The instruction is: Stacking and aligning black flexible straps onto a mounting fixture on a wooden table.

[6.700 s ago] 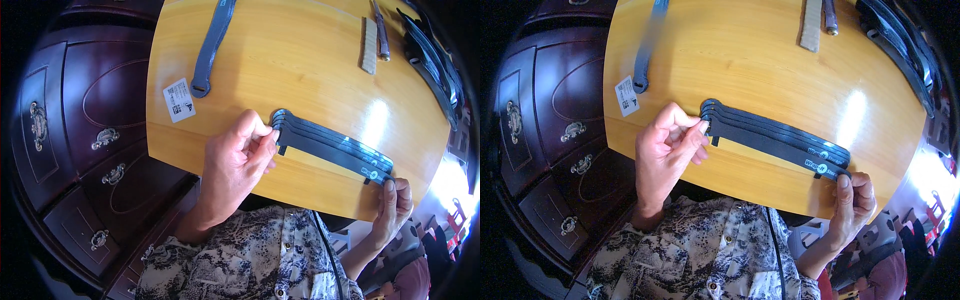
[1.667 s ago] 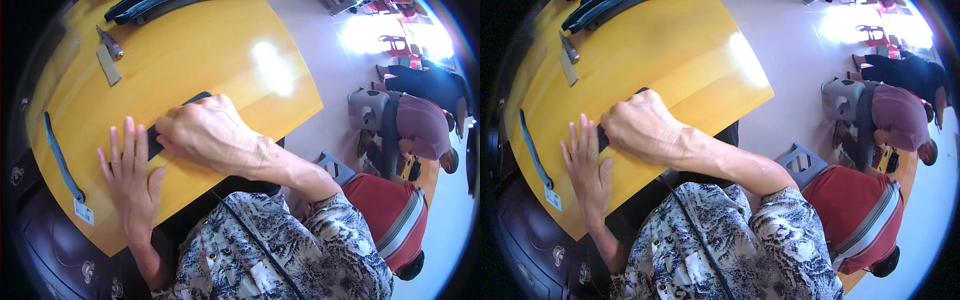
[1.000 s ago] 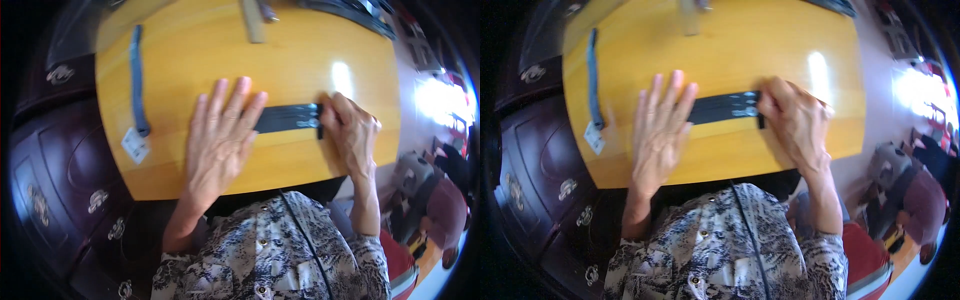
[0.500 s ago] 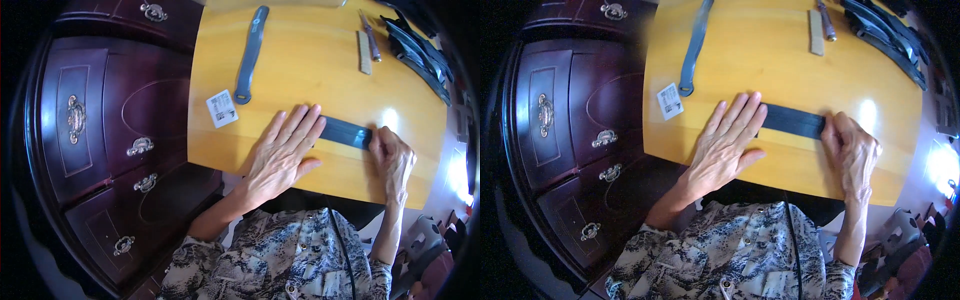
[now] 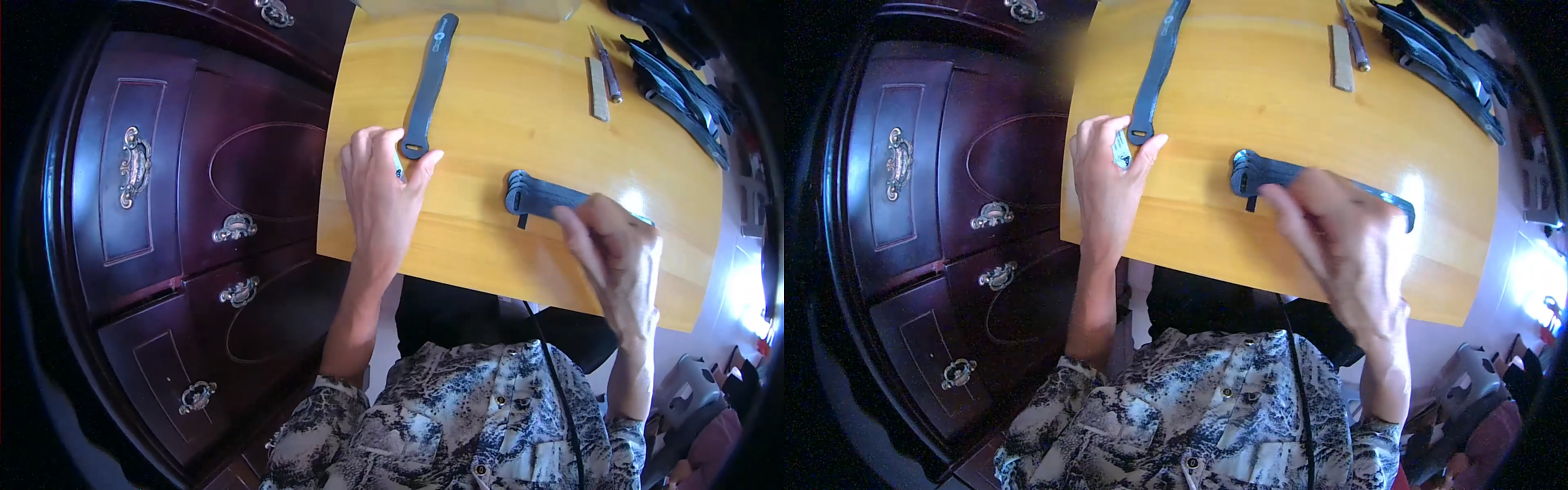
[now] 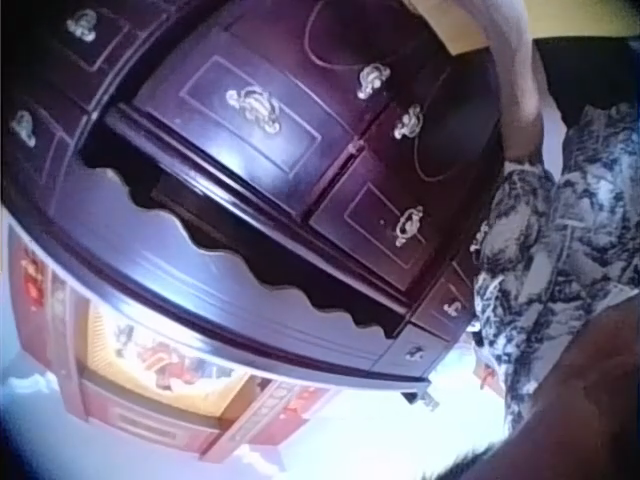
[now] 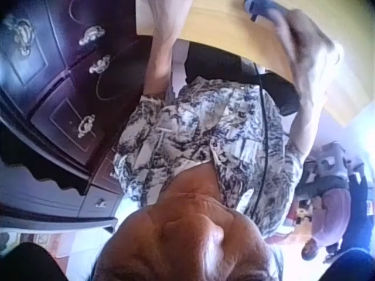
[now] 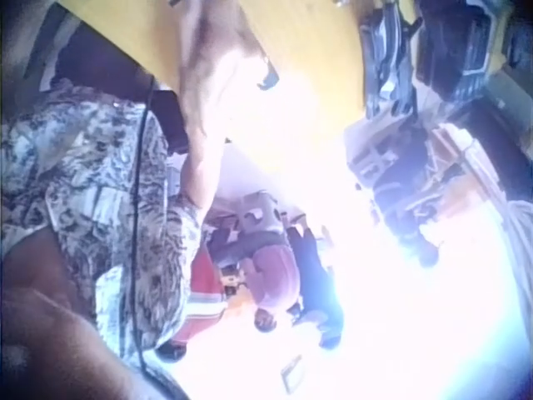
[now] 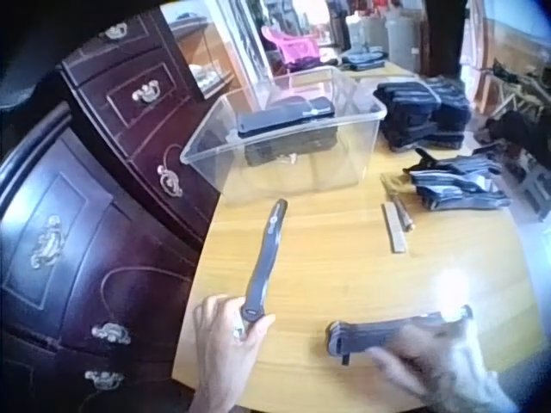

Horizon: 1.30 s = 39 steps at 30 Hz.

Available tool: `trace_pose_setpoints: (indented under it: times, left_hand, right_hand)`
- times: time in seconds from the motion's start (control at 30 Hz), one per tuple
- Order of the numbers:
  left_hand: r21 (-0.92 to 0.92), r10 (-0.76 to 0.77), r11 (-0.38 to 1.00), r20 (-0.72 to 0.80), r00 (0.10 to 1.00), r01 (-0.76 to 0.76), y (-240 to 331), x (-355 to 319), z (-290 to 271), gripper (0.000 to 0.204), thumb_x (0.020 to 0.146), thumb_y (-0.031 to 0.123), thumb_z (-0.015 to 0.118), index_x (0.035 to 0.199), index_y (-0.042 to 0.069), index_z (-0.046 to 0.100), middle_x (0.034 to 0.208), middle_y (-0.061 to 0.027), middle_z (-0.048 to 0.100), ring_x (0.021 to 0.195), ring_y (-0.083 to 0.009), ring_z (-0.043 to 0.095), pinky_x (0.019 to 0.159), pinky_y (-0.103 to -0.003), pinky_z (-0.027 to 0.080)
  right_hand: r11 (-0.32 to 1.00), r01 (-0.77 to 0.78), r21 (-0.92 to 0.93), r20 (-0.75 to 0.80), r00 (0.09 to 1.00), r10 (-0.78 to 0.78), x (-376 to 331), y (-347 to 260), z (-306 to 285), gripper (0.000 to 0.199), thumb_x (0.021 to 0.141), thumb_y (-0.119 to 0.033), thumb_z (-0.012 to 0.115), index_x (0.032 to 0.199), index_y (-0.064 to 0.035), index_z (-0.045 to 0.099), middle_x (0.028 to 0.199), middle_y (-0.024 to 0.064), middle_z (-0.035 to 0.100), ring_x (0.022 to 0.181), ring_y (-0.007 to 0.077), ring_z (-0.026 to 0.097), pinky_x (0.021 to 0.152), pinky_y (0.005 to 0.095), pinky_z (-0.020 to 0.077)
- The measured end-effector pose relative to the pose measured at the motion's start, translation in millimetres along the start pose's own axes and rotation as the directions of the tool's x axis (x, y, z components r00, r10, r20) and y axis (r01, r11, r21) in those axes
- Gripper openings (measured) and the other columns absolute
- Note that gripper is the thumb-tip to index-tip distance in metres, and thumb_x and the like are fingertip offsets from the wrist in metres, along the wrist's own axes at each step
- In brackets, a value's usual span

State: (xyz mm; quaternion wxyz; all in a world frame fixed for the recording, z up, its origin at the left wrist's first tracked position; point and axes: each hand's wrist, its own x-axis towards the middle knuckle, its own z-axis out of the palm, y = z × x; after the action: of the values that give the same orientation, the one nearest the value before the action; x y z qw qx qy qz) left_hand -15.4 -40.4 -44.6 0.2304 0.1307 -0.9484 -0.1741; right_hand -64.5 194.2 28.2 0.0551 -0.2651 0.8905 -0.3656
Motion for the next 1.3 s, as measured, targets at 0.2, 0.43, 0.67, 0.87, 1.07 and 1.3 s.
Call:
trace_pose_setpoints:
  times: [0.2, 0.43, 0.67, 0.87, 1.07, 1.3]
  left_hand:
    - [-0.323, -0.125, 0.942, -0.076, 0.989, 0.094, 3, -11, -16, 0.037, 0.073, 0.005, 0.076, 0.104, 0.001, 0.056, 0.101, -0.0112, 0.06, 0.086, -0.0232, 0.061, 0.073, -0.032, 0.051]
    - [-0.698, -0.15, 0.713, -0.073, 0.986, 0.057, 31, -35, -34, 0.043, 0.077, -0.012, 0.065, 0.118, -0.005, 0.055, 0.112, -0.0141, 0.061, 0.1, -0.0184, 0.063, 0.088, -0.028, 0.052]
    - [-0.651, 0.002, 0.759, 0.04, 0.999, 0.025, 28, -41, -45, 0.045, 0.077, -0.007, 0.068, 0.121, 0.0, 0.058, 0.117, -0.0149, 0.056, 0.102, -0.0198, 0.06, 0.083, -0.028, 0.053]
    - [-0.779, -0.037, 0.619, 0.101, 0.994, 0.102, 35, -45, -39, 0.039, 0.078, -0.01, 0.066, 0.116, -0.003, 0.058, 0.112, -0.0118, 0.053, 0.102, -0.0184, 0.06, 0.086, -0.028, 0.053]
    - [-0.808, -0.066, 0.569, 0.145, 0.987, 0.157, 36, -45, -34, 0.025, 0.077, -0.01, 0.068, 0.099, -0.005, 0.059, 0.109, -0.011, 0.055, 0.097, -0.017, 0.061, 0.084, -0.028, 0.054]
    - [-0.671, -0.052, 0.735, 0.087, 0.995, 0.097, 42, -41, -32, 0.02, 0.071, -0.005, 0.075, 0.088, -0.002, 0.064, 0.097, -0.0099, 0.061, 0.087, -0.0158, 0.062, 0.071, -0.027, 0.053]
  right_hand:
    - [0.967, 0.184, 0.175, 0.06, 0.978, -0.198, 21, -21, 36, 0.016, 0.085, -0.017, 0.061, 0.079, -0.0044, 0.054, 0.073, 0.0113, 0.058, 0.065, 0.0304, 0.06, 0.058, 0.0378, 0.048]
    - [0.824, 0.342, 0.452, -0.129, 0.939, -0.318, 36, -29, 70, 0.011, 0.084, -0.01, 0.061, 0.091, -0.0019, 0.061, 0.083, 0.0126, 0.06, 0.071, 0.0316, 0.062, 0.063, 0.037, 0.0514]
    - [0.811, 0.231, 0.538, -0.065, 0.97, -0.234, 23, -23, 66, 0.009, 0.081, -0.006, 0.065, 0.089, -0.0007, 0.063, 0.09, 0.0116, 0.063, 0.077, 0.0248, 0.067, 0.065, 0.0305, 0.0549]
    - [0.797, 0.142, 0.587, -0.018, 0.987, -0.163, 13, -13, 66, 0.01, 0.08, -0.004, 0.065, 0.089, 0.0, 0.064, 0.091, 0.0107, 0.064, 0.083, 0.0216, 0.067, 0.069, 0.0294, 0.0568]
    - [0.772, 0.065, 0.632, 0.002, 0.996, -0.085, 11, -9, 63, 0.009, 0.08, -0.004, 0.066, 0.089, -0.0003, 0.066, 0.089, 0.0103, 0.064, 0.079, 0.0196, 0.066, 0.067, 0.0286, 0.0555]
    - [0.781, -0.026, 0.624, 0.073, 0.997, -0.025, 6, -2, 58, 0.011, 0.081, -0.007, 0.068, 0.089, 0.0001, 0.066, 0.082, 0.01, 0.064, 0.07, 0.0182, 0.065, 0.06, 0.0275, 0.0524]
